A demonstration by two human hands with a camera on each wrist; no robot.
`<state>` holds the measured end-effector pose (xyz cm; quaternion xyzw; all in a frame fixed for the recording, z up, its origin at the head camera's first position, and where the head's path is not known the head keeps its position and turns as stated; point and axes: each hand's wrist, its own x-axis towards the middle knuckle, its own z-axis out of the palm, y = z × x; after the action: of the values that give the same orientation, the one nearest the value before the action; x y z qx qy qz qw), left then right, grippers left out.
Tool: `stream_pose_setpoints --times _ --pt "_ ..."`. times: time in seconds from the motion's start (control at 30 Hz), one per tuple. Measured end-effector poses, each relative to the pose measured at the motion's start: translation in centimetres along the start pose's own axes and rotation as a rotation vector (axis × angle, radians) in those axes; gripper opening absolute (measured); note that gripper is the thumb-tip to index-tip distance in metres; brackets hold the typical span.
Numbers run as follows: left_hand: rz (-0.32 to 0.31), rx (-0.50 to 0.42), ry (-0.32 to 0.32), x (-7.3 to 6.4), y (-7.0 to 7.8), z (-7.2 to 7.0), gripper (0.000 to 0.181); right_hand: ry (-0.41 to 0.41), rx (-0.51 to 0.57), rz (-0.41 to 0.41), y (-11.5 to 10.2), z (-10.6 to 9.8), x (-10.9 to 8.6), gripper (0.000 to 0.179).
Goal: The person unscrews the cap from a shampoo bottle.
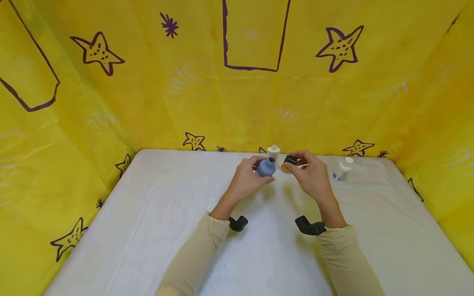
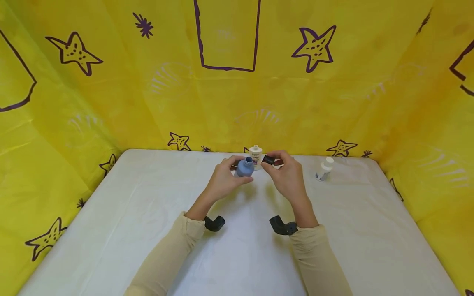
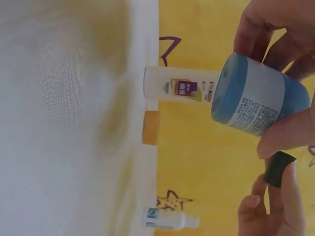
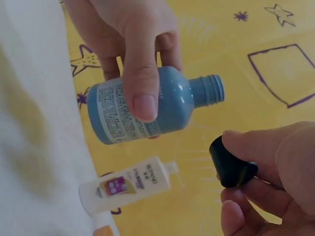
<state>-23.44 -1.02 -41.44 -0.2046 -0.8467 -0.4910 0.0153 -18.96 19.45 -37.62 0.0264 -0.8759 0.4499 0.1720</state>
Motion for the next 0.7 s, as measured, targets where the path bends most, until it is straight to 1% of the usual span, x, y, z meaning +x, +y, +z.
stream_pose_setpoints --times 0.17,0.23,0.4,0.5,0.7 --pt "-0.052 -0.053 0.001 1.1 -0.4 0.8 0.064 -0.053 -0.016 0.057 1.4 0.5 0.6 0.042" --pt "-0.053 -0.063 -0.003 1.5 -0.7 1.1 0.063 -0.084 -0.022 0.081 2.0 0.8 0.8 0.045" --pt "-0.044 -0.032 -0.026 2.1 -1.4 1.7 0.063 -0.141 -0.015 0.131 3.4 1.7 1.1 0.049" --pt "-0.058 -0.002 -0.038 2.5 -1.7 2.2 0.064 -0.159 -0.035 0.156 4.3 2.3 1.2 0.046" --pt "-0.1 0.013 -0.044 3.0 -2.1 2.8 0.062 -0.206 -0.098 0.209 5.6 3.0 1.2 0.044"
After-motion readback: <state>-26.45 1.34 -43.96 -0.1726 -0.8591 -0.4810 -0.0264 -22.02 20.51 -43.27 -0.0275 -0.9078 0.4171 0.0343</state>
